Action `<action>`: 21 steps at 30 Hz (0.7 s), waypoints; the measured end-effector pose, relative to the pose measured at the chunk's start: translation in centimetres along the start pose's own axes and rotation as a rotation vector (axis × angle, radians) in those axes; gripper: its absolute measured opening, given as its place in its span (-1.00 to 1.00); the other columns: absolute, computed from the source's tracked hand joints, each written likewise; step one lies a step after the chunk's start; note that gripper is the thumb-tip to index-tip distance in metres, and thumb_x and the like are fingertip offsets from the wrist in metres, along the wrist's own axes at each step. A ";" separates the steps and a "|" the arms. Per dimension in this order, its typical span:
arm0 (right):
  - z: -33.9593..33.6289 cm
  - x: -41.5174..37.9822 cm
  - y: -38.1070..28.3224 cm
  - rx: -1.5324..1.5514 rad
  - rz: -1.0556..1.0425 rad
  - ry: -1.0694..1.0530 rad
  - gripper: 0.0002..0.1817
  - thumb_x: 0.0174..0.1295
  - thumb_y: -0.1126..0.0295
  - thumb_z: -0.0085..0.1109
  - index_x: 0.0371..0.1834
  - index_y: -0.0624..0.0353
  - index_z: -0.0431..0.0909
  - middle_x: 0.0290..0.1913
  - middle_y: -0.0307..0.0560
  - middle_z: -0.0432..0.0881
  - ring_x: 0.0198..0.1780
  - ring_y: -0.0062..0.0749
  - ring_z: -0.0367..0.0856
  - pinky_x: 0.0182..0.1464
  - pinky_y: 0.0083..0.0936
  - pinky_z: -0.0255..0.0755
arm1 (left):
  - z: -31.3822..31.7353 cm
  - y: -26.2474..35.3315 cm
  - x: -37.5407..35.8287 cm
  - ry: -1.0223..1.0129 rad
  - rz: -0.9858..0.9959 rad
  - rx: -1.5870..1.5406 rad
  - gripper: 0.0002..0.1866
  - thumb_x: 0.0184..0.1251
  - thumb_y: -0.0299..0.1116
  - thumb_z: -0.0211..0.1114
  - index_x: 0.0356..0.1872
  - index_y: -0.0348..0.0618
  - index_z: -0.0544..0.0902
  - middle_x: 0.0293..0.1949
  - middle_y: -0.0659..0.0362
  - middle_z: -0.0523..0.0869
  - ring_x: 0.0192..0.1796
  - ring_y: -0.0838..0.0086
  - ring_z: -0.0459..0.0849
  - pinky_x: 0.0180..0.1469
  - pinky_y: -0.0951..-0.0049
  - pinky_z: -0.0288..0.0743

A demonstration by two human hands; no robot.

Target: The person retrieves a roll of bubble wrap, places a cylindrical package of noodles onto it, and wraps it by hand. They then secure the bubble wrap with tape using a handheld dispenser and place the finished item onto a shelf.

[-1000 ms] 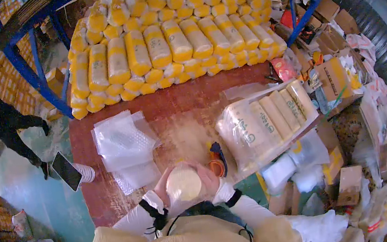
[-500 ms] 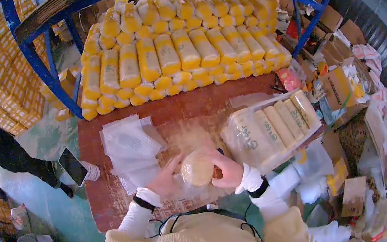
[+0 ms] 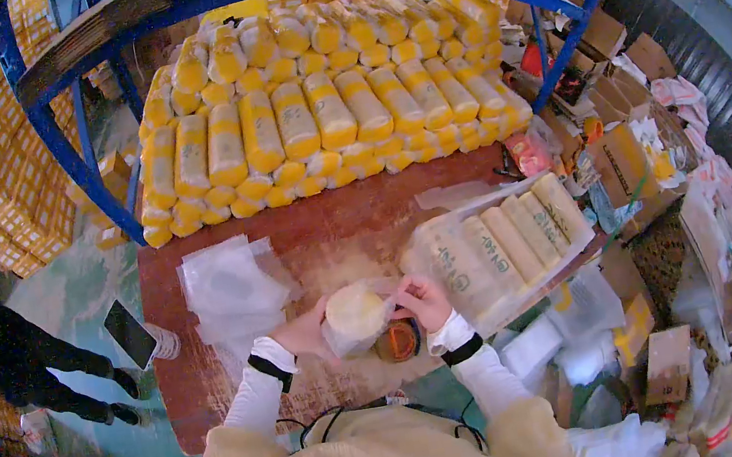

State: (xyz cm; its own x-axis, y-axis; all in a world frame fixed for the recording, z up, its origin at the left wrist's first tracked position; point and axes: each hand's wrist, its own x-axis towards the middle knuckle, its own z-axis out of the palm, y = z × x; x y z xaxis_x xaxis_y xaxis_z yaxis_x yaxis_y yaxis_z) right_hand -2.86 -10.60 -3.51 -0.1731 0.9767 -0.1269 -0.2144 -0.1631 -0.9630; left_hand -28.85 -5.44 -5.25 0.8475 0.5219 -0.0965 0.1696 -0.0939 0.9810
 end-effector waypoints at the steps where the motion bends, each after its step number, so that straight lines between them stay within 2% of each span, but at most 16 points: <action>1: -0.1 0.2 0.5 0.005 0.031 0.023 -0.80 0.11 0.49 0.13 -0.19 0.14 0.40 -0.18 -0.22 0.52 -0.03 -0.36 0.49 0.01 -0.37 0.42 | 0.4 1.2 0.0 0.025 0.028 -0.088 0.30 -0.45 -0.26 0.61 0.36 -0.12 -0.17 0.28 0.13 0.21 0.33 0.38 0.12 0.33 0.35 0.02; 2: -0.2 0.3 0.7 0.010 0.065 0.046 -0.71 0.07 0.47 0.17 -0.11 0.13 0.41 -0.12 -0.23 0.50 0.05 -0.31 0.45 0.08 -0.33 0.37 | 0.8 1.9 0.0 0.051 0.055 -0.179 0.29 -0.45 -0.28 0.61 0.36 -0.11 -0.15 0.27 0.13 0.22 0.33 0.38 0.12 0.33 0.36 0.03; 5: 1.1 -1.5 -2.8 -0.103 -0.144 -0.136 -0.67 0.04 0.47 0.20 -0.10 0.06 0.41 0.18 0.01 0.32 0.23 -0.19 0.29 0.15 -0.14 0.31 | 2.3 1.2 0.2 0.237 0.102 -0.088 0.22 -0.38 -0.29 0.58 0.36 -0.12 -0.09 0.27 0.11 0.23 0.33 0.39 0.12 0.34 0.36 0.00; 8: 3.3 -2.9 -6.7 -0.978 -0.331 -0.141 -0.45 -0.11 0.37 0.33 0.03 0.00 0.39 0.28 0.04 0.17 0.37 -0.07 0.02 0.27 -0.06 0.09 | 2.6 1.2 -0.3 0.278 0.033 -0.134 0.13 -0.28 -0.24 0.53 0.35 -0.14 -0.03 0.28 0.10 0.20 0.35 0.38 0.09 0.36 0.37 -0.08; 11: 5.1 -2.3 -7.9 -1.086 -0.425 -0.097 -0.36 -0.21 0.18 0.37 0.05 -0.02 0.41 0.25 0.02 0.24 0.37 0.15 -0.09 0.30 0.00 0.00 | 2.2 2.1 -0.9 0.173 -0.034 -0.376 0.08 -0.20 -0.19 0.48 0.35 -0.17 -0.01 0.30 0.11 0.17 0.36 0.37 0.05 0.37 0.38 -0.15; 13: 6.4 -1.7 -9.3 -1.402 -0.558 -0.269 -0.37 -0.21 0.16 0.34 0.05 -0.04 0.42 0.23 -0.01 0.27 0.35 0.27 -0.10 0.31 0.02 -0.04 | 1.9 0.9 -0.8 0.119 0.011 -0.256 0.07 -0.20 -0.17 0.48 0.35 -0.18 -0.01 0.31 0.11 0.16 0.37 0.37 0.03 0.37 0.38 -0.16; 15: 6.4 -1.5 -9.1 -1.518 -0.561 -0.403 -0.43 -0.18 0.16 0.29 0.00 -0.03 0.46 0.20 -0.03 0.31 0.32 0.37 -0.11 0.32 0.06 -0.09 | 1.8 1.1 -0.9 0.090 0.014 -0.211 0.08 -0.21 -0.16 0.48 0.35 -0.18 -0.02 0.32 0.11 0.14 0.38 0.38 0.01 0.38 0.38 -0.17; 17: 5.6 -1.2 -7.6 -1.443 -0.438 -0.493 -0.55 -0.15 0.21 0.23 -0.09 -0.01 0.52 0.16 -0.04 0.35 0.30 0.41 -0.08 0.31 0.11 -0.11 | 2.0 2.6 -0.9 0.090 -0.021 -0.246 0.11 -0.24 -0.16 0.49 0.36 -0.17 -0.04 0.33 0.10 0.12 0.39 0.40 -0.01 0.38 0.38 -0.20; 20: 5.7 -0.4 -7.3 -1.359 -0.265 -0.600 -0.72 -0.14 0.34 0.16 -0.26 0.03 0.58 0.13 -0.06 0.37 0.27 0.37 0.00 0.28 0.18 -0.14 | 2.4 1.5 -0.4 0.116 0.045 -0.166 0.10 -0.29 -0.21 0.53 0.33 -0.16 0.02 0.27 0.10 0.23 0.34 0.39 0.11 0.34 0.35 -0.04; 21: 5.9 -0.3 -6.9 -1.338 -0.419 -0.551 -0.75 -0.15 0.36 0.15 -0.32 0.06 0.58 0.13 -0.07 0.37 0.26 0.32 0.03 0.27 0.18 -0.11 | 2.3 0.5 0.0 0.129 0.037 -0.116 0.08 -0.31 -0.24 0.54 0.31 -0.16 0.05 0.24 0.11 0.27 0.30 0.40 0.17 0.31 0.34 0.03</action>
State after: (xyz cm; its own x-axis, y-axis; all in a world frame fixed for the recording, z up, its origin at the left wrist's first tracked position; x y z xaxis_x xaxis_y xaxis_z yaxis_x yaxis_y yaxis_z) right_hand -6.97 -10.62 4.62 -0.7177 0.6962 0.0144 0.6190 0.6473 -0.4447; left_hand -27.64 -7.41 -5.14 0.7791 0.6253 -0.0445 0.0739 -0.0210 0.9970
